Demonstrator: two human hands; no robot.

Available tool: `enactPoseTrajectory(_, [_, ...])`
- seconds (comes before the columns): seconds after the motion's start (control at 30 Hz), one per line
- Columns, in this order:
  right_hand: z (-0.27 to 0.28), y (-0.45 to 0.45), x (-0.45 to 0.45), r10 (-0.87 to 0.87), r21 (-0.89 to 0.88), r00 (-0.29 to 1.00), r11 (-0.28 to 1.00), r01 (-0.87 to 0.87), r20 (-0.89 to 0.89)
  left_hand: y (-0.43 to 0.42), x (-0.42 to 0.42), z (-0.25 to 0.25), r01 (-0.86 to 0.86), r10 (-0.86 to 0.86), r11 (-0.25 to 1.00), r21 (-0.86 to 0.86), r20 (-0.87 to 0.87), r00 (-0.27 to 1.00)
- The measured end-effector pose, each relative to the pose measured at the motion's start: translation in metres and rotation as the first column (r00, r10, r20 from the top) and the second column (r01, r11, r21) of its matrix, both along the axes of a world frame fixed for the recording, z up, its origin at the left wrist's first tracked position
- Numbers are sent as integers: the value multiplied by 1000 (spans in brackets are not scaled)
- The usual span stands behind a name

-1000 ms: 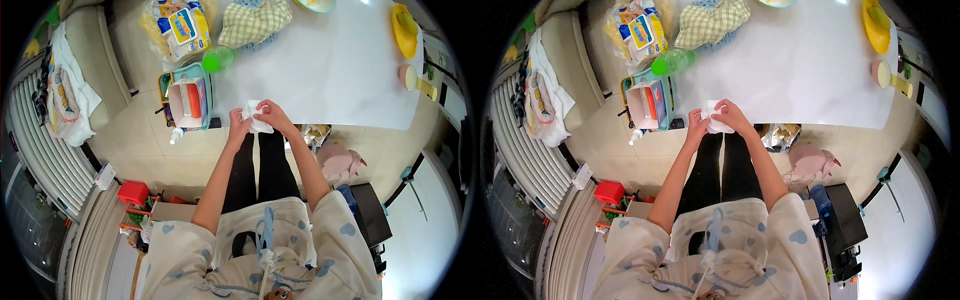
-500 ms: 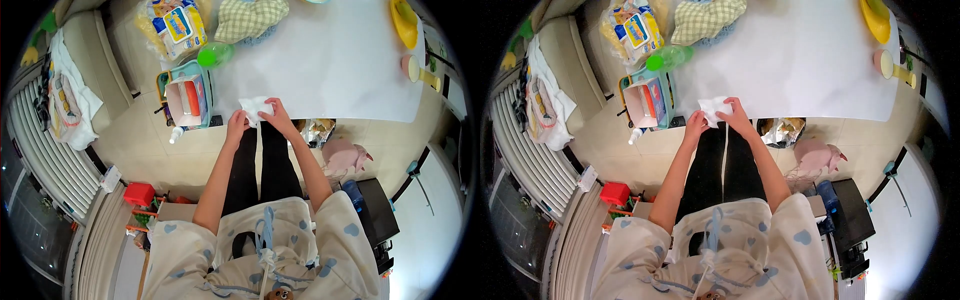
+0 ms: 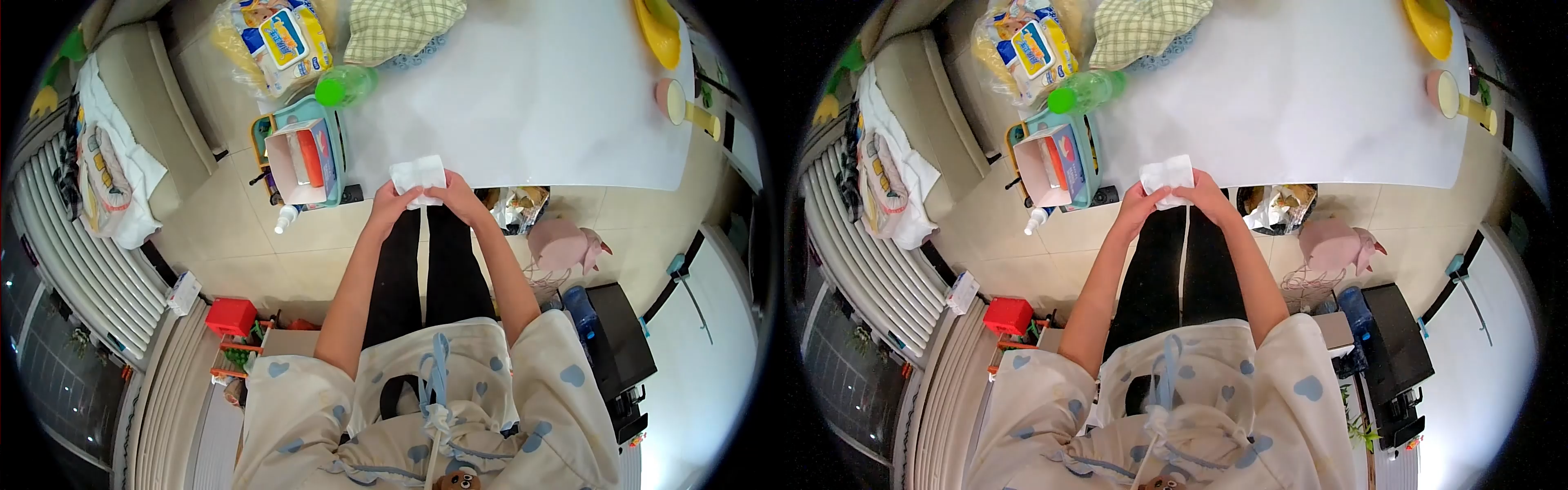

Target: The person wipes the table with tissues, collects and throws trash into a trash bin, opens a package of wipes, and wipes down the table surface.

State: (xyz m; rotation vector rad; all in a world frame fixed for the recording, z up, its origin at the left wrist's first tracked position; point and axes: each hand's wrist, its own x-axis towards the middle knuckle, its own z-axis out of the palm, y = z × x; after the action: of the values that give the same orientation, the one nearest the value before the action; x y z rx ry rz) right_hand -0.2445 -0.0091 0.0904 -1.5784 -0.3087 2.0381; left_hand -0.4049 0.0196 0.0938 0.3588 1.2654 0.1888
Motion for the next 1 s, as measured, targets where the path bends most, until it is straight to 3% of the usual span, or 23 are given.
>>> enactPoseTrajectory(0.07, [5, 3, 1, 82, -28, 996, 996, -83, -41, -2, 0, -2, 2, -2, 999, 48, -2, 1000])
enactPoseTrajectory(0.13, [1, 1, -1, -12, -26, 993, 1000, 9, -119, -3, 2, -2, 138, -105, 973, 187, -176, 979])
enactPoseTrajectory(0.17, [-1, 0, -2, -12, -27, 993, 1000, 9, -121, -3, 2, -2, 138, -105, 973, 186, -178, 979])
enactPoseTrajectory(0.23, [-4, -2, -6, -82, -39, 994, 996, 79, -78, -8, 1, -9, 220, -135, 913, 343, -254, 958])
enactPoseTrajectory(0.27, [-5, -3, -8, -82, -40, 994, 996, 79, -79, -9, -1, -14, 220, -135, 914, 342, -255, 957])
enactPoseTrajectory(0.33, [-7, -4, -12, -138, 23, 990, 990, 137, 42, -6, -2, -17, 372, -197, 847, 380, -426, 883])
enactPoseTrajectory(0.43, [-10, -7, -14, -121, 14, 989, 993, 120, 86, -5, 1, -13, 340, -91, 800, 494, -460, 883])
enactPoseTrajectory(0.57, [-19, -8, 1, -109, 78, 983, 992, 98, 146, -2, -7, -10, 396, -115, 824, 404, -566, 816])
enactPoseTrajectory(0.63, [-15, -1, 11, -77, 38, 973, 997, 71, 217, 0, -13, -5, 287, -146, 943, 166, -571, 808])
enactPoseTrajectory(0.7, [-18, 0, 14, -74, 23, 975, 997, 70, 209, -4, -18, -11, 262, -134, 950, 168, -540, 831])
enactPoseTrajectory(0.77, [-30, -3, 17, 23, 58, 975, 998, -36, 221, -6, -20, -14, 440, -228, 865, 242, -592, 773])
enactPoseTrajectory(0.8, [-27, -1, 17, 23, 57, 975, 998, -37, 221, -8, -19, -16, 440, -228, 865, 241, -592, 773])
enactPoseTrajectory(0.83, [-24, 1, 18, -45, 24, 985, 999, 42, 165, -9, -17, -19, 139, -34, 965, 222, -421, 907])
enactPoseTrajectory(0.87, [-21, 3, 19, -117, -14, 987, 993, 119, 112, -11, -15, -22, -169, 200, 976, 140, -250, 947])
enactPoseTrajectory(0.9, [-27, 0, 18, -116, -15, 987, 993, 118, 112, -10, -13, -23, -170, 200, 976, 139, -250, 947])
enactPoseTrajectory(0.97, [-39, -5, 17, -264, -84, 963, 962, 260, -47, -8, -10, -26, -458, 459, 888, 32, -94, 883])
enactPoseTrajectory(1.0, [-34, -2, 16, -264, -85, 963, 962, 260, -46, -8, -8, -28, -458, 459, 888, 31, -94, 883])
